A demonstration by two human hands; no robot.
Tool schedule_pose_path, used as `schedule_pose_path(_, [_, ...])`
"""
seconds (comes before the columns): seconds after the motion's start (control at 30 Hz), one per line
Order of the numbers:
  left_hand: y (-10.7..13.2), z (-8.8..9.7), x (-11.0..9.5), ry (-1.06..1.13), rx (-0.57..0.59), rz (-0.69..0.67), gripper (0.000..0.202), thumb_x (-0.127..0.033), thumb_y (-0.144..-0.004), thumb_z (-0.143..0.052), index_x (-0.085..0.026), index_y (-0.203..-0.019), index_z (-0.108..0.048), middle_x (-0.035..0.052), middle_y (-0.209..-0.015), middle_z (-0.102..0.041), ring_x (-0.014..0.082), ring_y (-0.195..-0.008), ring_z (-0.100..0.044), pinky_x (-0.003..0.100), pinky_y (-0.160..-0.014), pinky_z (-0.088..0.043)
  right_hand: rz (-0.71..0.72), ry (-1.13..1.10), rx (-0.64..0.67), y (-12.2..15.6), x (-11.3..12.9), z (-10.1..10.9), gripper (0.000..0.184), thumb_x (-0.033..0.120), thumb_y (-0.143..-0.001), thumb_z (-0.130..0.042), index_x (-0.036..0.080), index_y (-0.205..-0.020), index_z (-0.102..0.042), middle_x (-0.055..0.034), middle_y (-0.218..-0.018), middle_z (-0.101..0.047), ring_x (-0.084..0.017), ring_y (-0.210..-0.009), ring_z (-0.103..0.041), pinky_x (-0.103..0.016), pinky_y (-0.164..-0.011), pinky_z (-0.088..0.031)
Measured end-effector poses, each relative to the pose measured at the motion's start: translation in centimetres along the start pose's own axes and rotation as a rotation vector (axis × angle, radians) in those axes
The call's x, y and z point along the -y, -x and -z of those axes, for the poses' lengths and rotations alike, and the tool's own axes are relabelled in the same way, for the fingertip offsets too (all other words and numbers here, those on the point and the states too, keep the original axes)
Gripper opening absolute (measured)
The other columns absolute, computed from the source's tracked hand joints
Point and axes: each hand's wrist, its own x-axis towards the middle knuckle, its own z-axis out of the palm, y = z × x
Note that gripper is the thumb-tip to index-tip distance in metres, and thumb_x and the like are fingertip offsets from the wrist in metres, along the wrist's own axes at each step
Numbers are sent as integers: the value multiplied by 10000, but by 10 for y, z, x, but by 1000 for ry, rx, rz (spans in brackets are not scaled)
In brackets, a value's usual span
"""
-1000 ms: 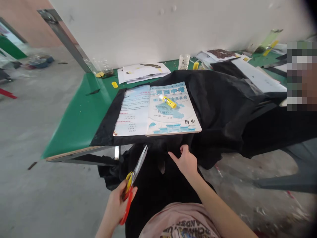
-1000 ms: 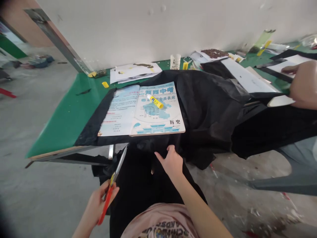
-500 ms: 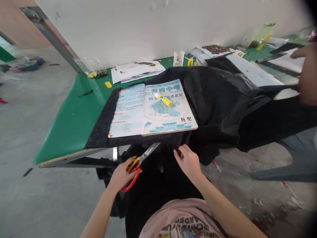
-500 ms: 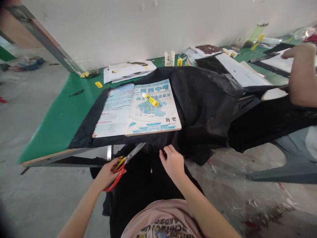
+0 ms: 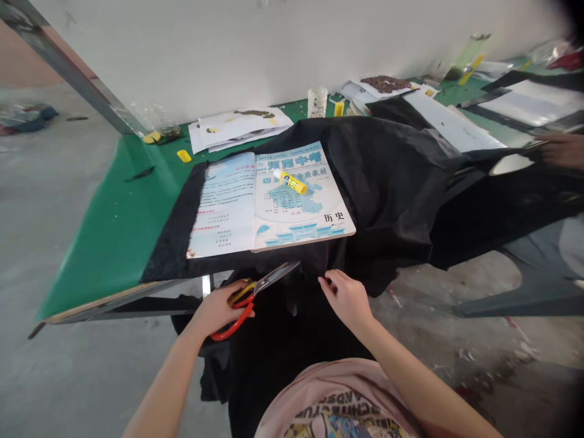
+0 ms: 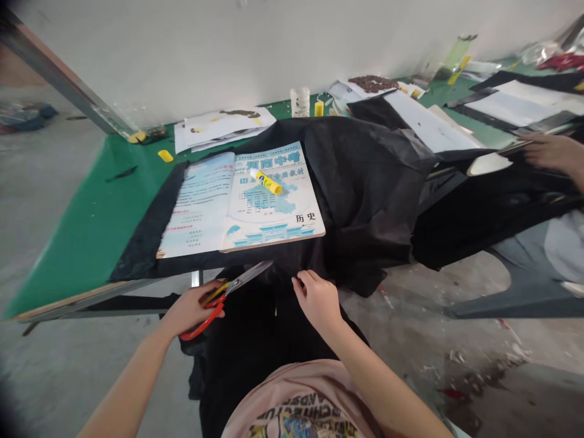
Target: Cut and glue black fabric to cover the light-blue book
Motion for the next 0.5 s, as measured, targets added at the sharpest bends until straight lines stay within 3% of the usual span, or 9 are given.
schedule_pose_path(0.17, [8,5,-4,-82,8,12,609,-419,-615,-682,-223,-1176,-549,43,-1076,-649,255,-943,-606,279,-788,-435,2,23,13,-1,-1,1,241,312,-894,-429,189,-809,-619,5,-656,-587,-85,-518,-499,-215,-533,-318])
schedule_pose_path(0.33, [39,8,-6,-19,60,76,534,-345,-642,-650,-216,-1145,-528,18,-887,-660,222,-808,-610,270,-732,-433,-17,-19,54,-3,-2,-2,186,301,-874,-445,193,-847,-594,12,-664,-578,-86,-499,-490,-220,-524,-339])
schedule_pose_path(0.43, [64,4,-5,92,90,134,511,-280,-633,-637,-221,-1131,-538,3,-829,-647,215,-765,-604,275,-729,-441,-39,-154,-44,1,6,-2,156,311,-854,-464,186,-907,-539,-20,-779,-580,-103,-589,-528,-222,-563,-393])
schedule_pose_path(0.5, [82,-4,-6,276,123,150,520,-291,-649,-634,-216,-1154,-535,12,-841,-636,217,-755,-600,278,-709,-457,-20,-276,-75,10,18,0,117,302,-848,-471,192,-863,-505,-26,-787,-554,-111,-631,-526,-227,-594,-417])
